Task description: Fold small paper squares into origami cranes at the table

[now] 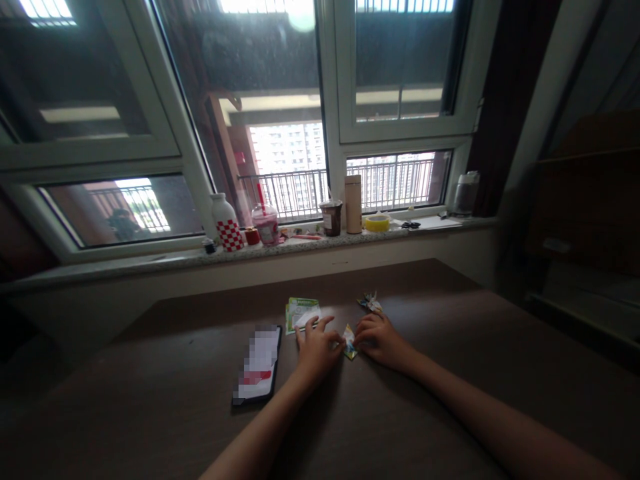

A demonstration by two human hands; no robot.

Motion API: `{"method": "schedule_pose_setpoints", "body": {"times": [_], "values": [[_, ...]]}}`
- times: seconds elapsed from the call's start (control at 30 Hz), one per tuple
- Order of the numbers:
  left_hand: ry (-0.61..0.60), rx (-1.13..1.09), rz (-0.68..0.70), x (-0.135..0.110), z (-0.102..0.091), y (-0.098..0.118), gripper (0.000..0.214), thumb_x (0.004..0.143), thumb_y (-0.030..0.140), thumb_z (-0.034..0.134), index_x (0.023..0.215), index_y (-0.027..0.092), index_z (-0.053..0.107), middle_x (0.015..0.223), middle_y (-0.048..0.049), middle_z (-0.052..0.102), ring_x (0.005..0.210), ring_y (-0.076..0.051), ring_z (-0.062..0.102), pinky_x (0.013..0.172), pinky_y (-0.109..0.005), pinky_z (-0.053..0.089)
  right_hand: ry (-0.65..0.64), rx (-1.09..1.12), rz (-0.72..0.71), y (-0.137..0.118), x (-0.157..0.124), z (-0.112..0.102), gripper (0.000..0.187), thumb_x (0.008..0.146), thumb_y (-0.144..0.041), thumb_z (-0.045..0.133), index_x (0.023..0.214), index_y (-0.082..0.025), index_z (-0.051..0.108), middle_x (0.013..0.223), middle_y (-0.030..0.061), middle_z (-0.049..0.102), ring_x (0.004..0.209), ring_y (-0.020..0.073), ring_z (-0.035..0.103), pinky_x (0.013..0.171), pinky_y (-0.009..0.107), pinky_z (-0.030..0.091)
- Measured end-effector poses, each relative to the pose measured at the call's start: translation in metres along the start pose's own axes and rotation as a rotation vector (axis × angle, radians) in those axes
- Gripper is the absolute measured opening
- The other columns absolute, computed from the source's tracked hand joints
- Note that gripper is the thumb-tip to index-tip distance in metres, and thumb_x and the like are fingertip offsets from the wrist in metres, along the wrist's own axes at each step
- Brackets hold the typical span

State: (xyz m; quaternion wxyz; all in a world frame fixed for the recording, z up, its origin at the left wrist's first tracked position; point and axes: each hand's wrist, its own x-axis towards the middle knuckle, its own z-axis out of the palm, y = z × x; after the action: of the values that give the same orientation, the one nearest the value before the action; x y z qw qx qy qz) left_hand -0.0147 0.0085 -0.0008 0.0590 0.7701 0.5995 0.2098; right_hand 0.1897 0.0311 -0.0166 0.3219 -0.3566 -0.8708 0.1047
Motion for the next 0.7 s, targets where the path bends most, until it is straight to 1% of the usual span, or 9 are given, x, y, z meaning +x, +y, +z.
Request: {"method": "schedule_pose_setpoints", "body": {"times": [0.07, 0.27, 0.5, 0.7], "values": [[-0.042, 0.014, 0.008, 0.0021, -0.0022, -0.0025, 0.013, 0.082, 0.037, 0.066, 0.089, 0.038, 0.077, 0.146, 0.0045, 0.05, 0.139, -0.037, 0.03, 0.11, -0.073, 0.009, -0.015, 0.001, 0.018, 0.0001, -0.0001, -0.0015, 0.012, 0.08, -0.019, 0.07, 0.084, -0.029, 0.075, 0.09, -0.0006, 0.073, 0.103, 0.0211, 0.061, 0.11, 0.051, 0.019], [-0.129, 0.029, 0.002, 0.0059, -0.007, -0.008, 0.021, 0.077, 0.042, 0.072, 0.098, 0.043, 0.076, 0.15, 0.0038, 0.046, 0.142, -0.037, 0.027, 0.112, -0.069, 0.01, -0.032, 0.01, 0.015, 0.0045, 0.0004, -0.0011, 0.007, 0.08, -0.025, 0.072, 0.083, -0.029, 0.077, 0.089, 0.0006, 0.073, 0.104, 0.0222, 0.06, 0.111, 0.053, 0.014], [-0.126, 0.031, 0.001, 0.0067, -0.0086, -0.0072, 0.021, 0.077, 0.042, 0.073, 0.097, 0.042, 0.076, 0.15, 0.001, 0.046, 0.142, -0.037, 0.028, 0.112, -0.069, 0.009, -0.041, 0.008, 0.025, 0.0022, 0.0009, -0.0023, 0.006, 0.079, -0.024, 0.073, 0.081, -0.028, 0.076, 0.087, -0.0002, 0.072, 0.103, 0.0216, 0.06, 0.112, 0.053, 0.012], [-0.123, 0.039, -0.01, 0.0063, -0.0087, -0.0051, 0.018, 0.079, 0.042, 0.07, 0.096, 0.043, 0.076, 0.15, 0.0004, 0.046, 0.142, -0.036, 0.028, 0.111, -0.071, 0.008, -0.053, 0.0, 0.024, -0.0009, 0.0004, -0.0043, 0.007, 0.085, -0.029, 0.068, 0.083, -0.026, 0.075, 0.089, 0.0013, 0.069, 0.102, 0.0215, 0.06, 0.111, 0.053, 0.016]]}}
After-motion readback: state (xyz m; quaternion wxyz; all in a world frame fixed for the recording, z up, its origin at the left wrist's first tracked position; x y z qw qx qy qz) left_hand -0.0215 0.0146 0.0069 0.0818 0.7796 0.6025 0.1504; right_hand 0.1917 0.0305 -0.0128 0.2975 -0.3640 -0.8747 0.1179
